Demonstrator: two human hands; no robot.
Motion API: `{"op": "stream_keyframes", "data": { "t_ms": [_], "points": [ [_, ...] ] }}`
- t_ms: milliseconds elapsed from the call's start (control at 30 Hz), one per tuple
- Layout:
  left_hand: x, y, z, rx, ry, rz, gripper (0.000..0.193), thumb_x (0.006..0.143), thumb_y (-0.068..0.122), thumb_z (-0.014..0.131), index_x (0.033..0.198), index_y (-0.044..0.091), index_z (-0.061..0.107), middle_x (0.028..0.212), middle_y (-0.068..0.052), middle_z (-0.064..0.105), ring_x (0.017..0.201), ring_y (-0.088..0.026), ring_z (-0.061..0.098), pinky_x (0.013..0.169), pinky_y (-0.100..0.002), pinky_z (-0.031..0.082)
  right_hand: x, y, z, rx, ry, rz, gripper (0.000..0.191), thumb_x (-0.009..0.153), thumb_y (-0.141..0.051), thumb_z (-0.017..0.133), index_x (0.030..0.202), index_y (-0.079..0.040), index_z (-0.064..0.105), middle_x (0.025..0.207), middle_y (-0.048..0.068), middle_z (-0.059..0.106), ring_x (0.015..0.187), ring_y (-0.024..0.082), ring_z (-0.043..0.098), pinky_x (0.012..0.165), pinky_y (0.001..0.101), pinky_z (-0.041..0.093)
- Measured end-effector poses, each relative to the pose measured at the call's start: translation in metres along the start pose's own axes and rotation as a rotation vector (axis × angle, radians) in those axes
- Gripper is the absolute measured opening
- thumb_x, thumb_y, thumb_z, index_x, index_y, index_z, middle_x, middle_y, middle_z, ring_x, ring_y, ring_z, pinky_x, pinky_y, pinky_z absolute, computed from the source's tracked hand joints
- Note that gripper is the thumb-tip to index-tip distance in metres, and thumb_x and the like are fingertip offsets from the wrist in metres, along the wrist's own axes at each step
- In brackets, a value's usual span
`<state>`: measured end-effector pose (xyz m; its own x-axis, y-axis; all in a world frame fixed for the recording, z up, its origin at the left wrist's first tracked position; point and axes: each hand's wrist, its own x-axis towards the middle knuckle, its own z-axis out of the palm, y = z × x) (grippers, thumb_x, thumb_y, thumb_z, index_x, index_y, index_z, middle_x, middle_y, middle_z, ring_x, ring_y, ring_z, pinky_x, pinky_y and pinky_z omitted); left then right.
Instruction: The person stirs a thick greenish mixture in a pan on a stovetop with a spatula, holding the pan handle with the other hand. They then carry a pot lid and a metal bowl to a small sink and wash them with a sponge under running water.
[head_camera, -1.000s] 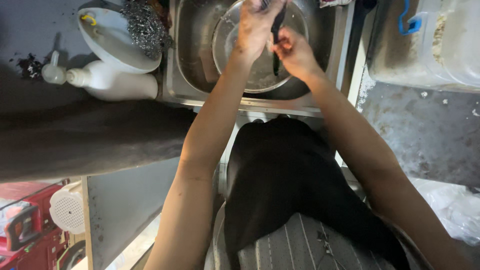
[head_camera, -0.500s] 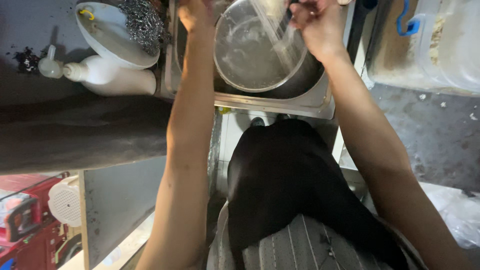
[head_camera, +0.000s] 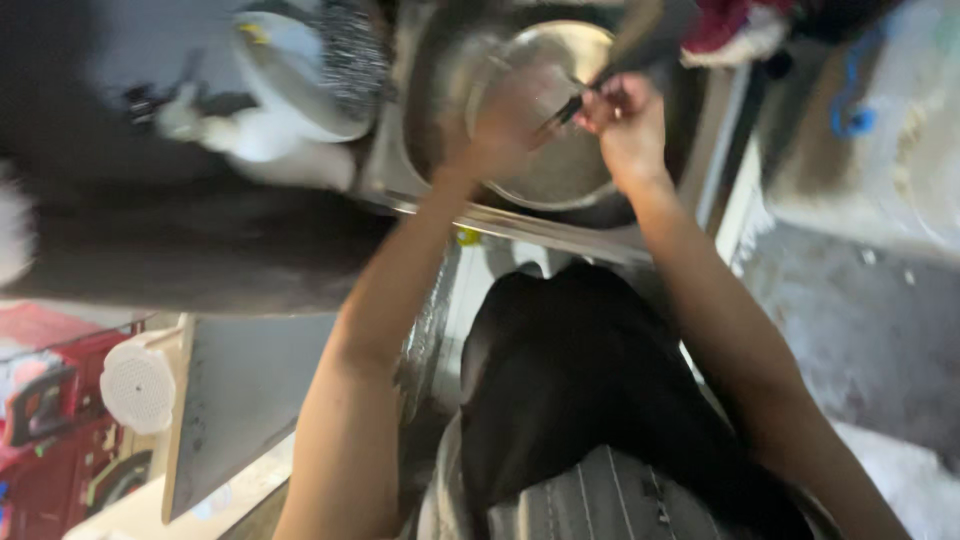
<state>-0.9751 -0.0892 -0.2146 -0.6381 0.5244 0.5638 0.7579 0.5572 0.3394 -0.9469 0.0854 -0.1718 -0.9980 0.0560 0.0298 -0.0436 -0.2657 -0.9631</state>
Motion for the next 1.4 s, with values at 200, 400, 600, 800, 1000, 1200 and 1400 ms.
{"op": "stream_keyframes", "data": {
  "t_ms": [200, 400, 600, 800, 1000, 1200, 1400],
  "points": [
    [-0.04, 0.006, -0.051, 0.061, -0.309, -0.529, 0.042, 0.096, 0.022, 0.062, 0.138, 0.018, 0.057, 0.128, -0.011, 0.069, 0.111, -0.033, 0.068, 0.09, -0.047, 0.054, -0.026, 0.017, -0.005, -0.299, -0.4, 0.37, 0.021, 0.096, -0.009, 0.065, 0.117, -0.007, 0.068, 0.104, -0.002, 0.072, 0.094, 0.008, 0.067, 0.079, 0.0269, 0.056],
    [-0.107, -0.006, -0.103, 0.378, -0.69, -0.603, 0.037, 0.096, 0.021, 0.059, 0.133, 0.023, 0.063, 0.113, -0.007, 0.07, 0.103, -0.032, 0.07, 0.077, -0.049, 0.058, -0.032, 0.05, -0.016, -0.572, -0.478, 0.068, 0.023, 0.099, -0.014, 0.064, 0.118, -0.004, 0.069, 0.105, 0.008, 0.077, 0.094, 0.015, 0.073, 0.078, 0.0289, 0.057],
    [-0.076, 0.032, -0.132, 0.328, -0.383, -0.371, 0.028, 0.091, 0.024, 0.065, 0.118, 0.023, 0.071, 0.11, -0.005, 0.07, 0.105, -0.029, 0.069, 0.083, -0.046, 0.057, -0.027, 0.028, 0.038, -0.973, -0.65, -0.737, 0.033, 0.088, -0.014, 0.067, 0.119, -0.004, 0.069, 0.103, 0.017, 0.074, 0.089, 0.036, 0.071, 0.076, 0.0446, 0.056],
    [-0.017, 0.082, -0.231, 0.492, 0.385, -0.173, 0.052, 0.084, 0.02, 0.072, 0.134, 0.013, 0.058, 0.13, -0.004, 0.061, 0.11, -0.026, 0.067, 0.091, -0.044, 0.055, -0.018, -0.043, 0.074, -0.938, -0.466, -0.797, 0.027, 0.094, -0.018, 0.068, 0.119, -0.008, 0.069, 0.09, 0.013, 0.075, 0.078, 0.033, 0.074, 0.064, 0.0441, 0.056],
    [-0.007, 0.114, -0.222, -0.232, 0.815, -0.386, 0.032, 0.103, 0.006, 0.061, 0.135, 0.009, 0.055, 0.119, -0.005, 0.063, 0.098, -0.012, 0.066, 0.089, -0.027, 0.057, -0.017, -0.15, 0.095, -0.757, -0.308, -0.785, 0.025, 0.103, -0.011, 0.064, 0.127, -0.002, 0.067, 0.084, 0.016, 0.071, 0.075, 0.03, 0.073, 0.065, 0.0386, 0.055],
    [-0.031, 0.117, -0.178, -0.335, 0.327, -0.707, 0.023, 0.098, 0.011, 0.066, 0.121, 0.006, 0.07, 0.084, -0.009, 0.072, 0.072, -0.015, 0.063, 0.068, -0.029, 0.054, -0.01, -0.25, 0.128, -0.591, -0.23, -1.043, 0.035, 0.106, 0.001, 0.057, 0.141, 0.0, 0.056, 0.08, 0.013, 0.067, 0.07, 0.02, 0.068, 0.063, 0.035, 0.054],
    [-0.059, 0.119, -0.158, -0.348, -0.114, -0.689, 0.025, 0.097, 0.016, 0.066, 0.118, 0.004, 0.068, 0.089, -0.01, 0.073, 0.081, -0.017, 0.071, 0.075, -0.033, 0.056, 0.086, -0.272, 0.187, -0.836, 0.062, -1.483, 0.01, 0.083, -0.01, 0.07, 0.076, -0.012, 0.063, 0.06, 0.005, 0.06, 0.05, 0.023, 0.058, 0.042, 0.0399, 0.037]
  ]
}}
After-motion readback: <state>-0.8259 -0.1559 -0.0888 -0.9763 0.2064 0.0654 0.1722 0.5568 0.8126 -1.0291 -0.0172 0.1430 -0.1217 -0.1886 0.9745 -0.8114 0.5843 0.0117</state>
